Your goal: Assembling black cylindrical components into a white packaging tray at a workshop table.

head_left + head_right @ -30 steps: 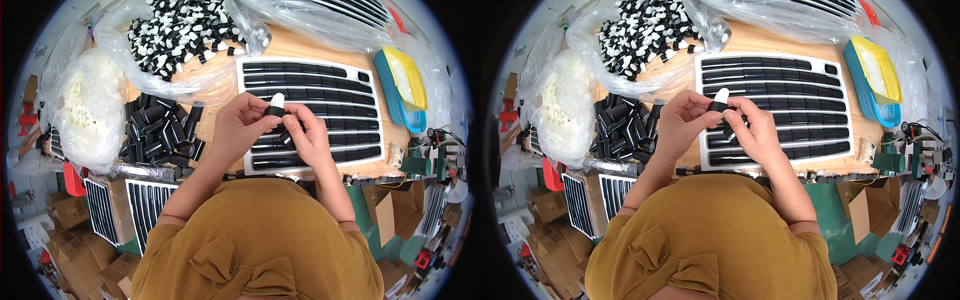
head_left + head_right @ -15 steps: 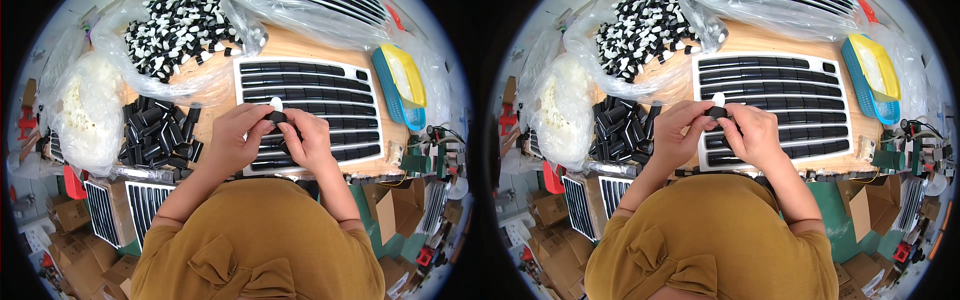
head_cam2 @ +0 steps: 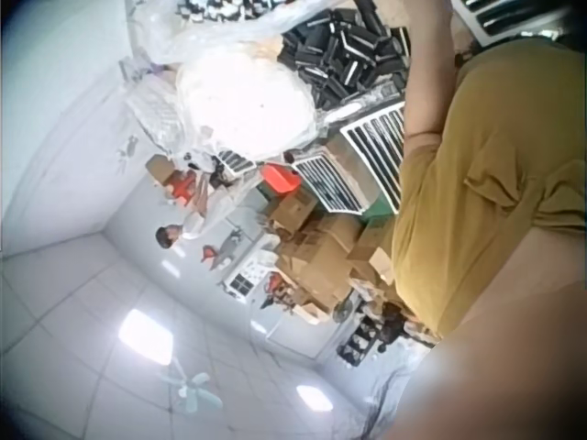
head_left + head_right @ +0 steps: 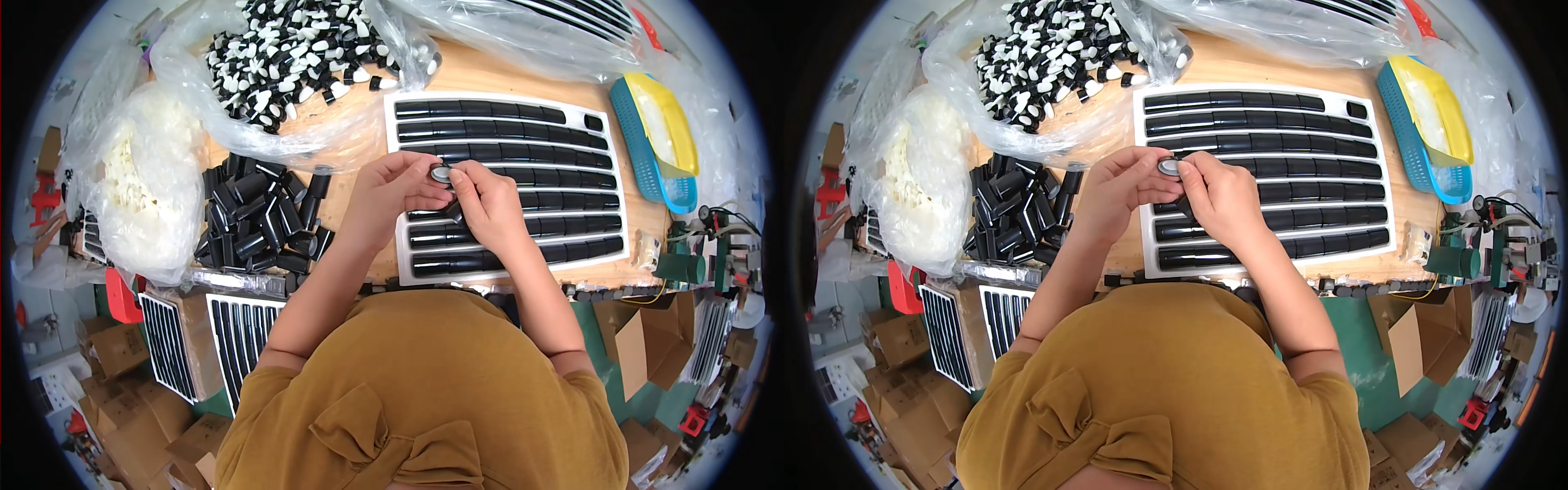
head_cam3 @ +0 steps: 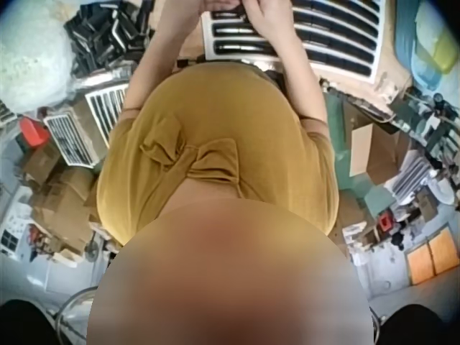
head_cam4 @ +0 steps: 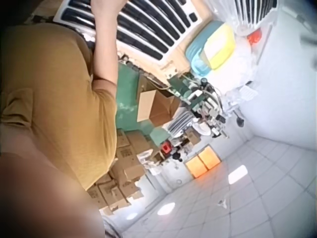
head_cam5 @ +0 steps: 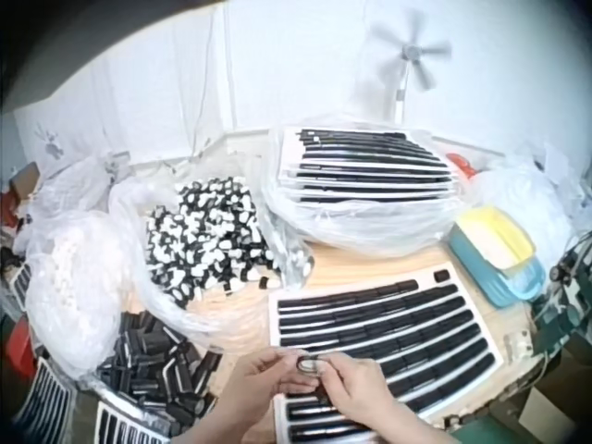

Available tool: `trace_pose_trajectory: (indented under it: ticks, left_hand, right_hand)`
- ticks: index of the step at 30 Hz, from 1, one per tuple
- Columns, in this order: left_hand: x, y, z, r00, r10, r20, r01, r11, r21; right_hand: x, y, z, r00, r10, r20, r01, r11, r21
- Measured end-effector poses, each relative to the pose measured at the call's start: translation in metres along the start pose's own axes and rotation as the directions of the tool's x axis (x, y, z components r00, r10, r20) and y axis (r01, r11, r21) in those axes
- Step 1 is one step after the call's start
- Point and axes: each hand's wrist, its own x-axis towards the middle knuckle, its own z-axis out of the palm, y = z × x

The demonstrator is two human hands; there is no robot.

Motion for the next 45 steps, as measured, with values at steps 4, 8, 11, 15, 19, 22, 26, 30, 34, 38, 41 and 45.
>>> trace_pose_trajectory:
  ticks: [4, 8, 11, 15, 19, 22, 26, 30, 34, 38, 41, 45]
  left_hand:
    - [-0.002, -0.002, 0.0, 1.0, 0.025, 0.004, -0.025, 1.0, -0.019]
    - [-0.002, -0.001, -0.003, 1.0, -0.014, -0.008, 0.013, 0.994, -0.108]
    - [-0.002, -0.001, -0.007, 0.996, -0.075, 0.058, 0.086, 0.971, -0.225]
    - [0.0, -0.005, -0.01, 0.982, -0.09, 0.167, 0.142, 0.931, -0.337]
    - [0.0, -0.01, -0.006, 0.994, 0.037, 0.107, -0.018, 0.985, -0.17]
    - [0.003, -0.02, -0.011, 0.969, 0.172, 0.176, -0.148, 0.979, -0.14]
    - [0.001, -0.013, -0.01, 0.966, 0.158, 0.206, -0.115, 0.972, -0.207]
    - [-0.002, -0.001, -0.017, 0.976, 0.079, 0.201, -0.008, 0.943, -0.332]
    - [-0.01, 0.005, -0.015, 0.965, 0.087, 0.248, -0.014, 0.959, -0.283]
    - [-0.015, 0.01, -0.014, 0.974, 0.082, 0.209, -0.073, 0.996, -0.049]
    - [-0.019, 0.019, -0.014, 0.966, 0.073, 0.246, -0.088, 0.995, 0.05]
    - [-0.024, 0.032, -0.008, 0.947, 0.034, 0.32, -0.128, 0.952, 0.279]
  right_hand:
    - [0.0, -0.004, -0.001, 0.999, -0.031, -0.008, 0.031, 0.999, -0.033]
    - [-0.001, -0.009, -0.003, 1.0, -0.023, -0.014, 0.024, 0.999, 0.046]
    - [-0.002, -0.012, -0.004, 1.0, 0.002, -0.022, -0.001, 0.998, 0.059]
    - [-0.004, -0.01, 0.001, 0.991, -0.04, -0.127, 0.054, 0.993, 0.109]
    - [-0.01, -0.014, -0.001, 0.933, 0.335, 0.132, -0.347, 0.738, 0.579]
    - [-0.011, -0.021, -0.006, 0.825, 0.411, 0.389, -0.547, 0.406, 0.732]
    - [-0.014, -0.029, 0.002, 0.921, 0.35, 0.172, -0.375, 0.673, 0.637]
    - [-0.021, -0.035, -0.015, 0.992, -0.026, -0.122, 0.052, 0.976, 0.213]
    - [-0.02, -0.036, -0.023, 0.963, -0.222, 0.15, 0.217, 0.975, 0.049]
    - [-0.023, -0.033, -0.022, 0.955, -0.231, 0.185, 0.213, 0.97, 0.113]
    - [-0.027, -0.035, -0.029, 0.939, -0.176, 0.297, 0.14, 0.98, 0.139]
    - [-0.027, -0.026, -0.037, 0.908, -0.171, 0.382, 0.076, 0.965, 0.252]
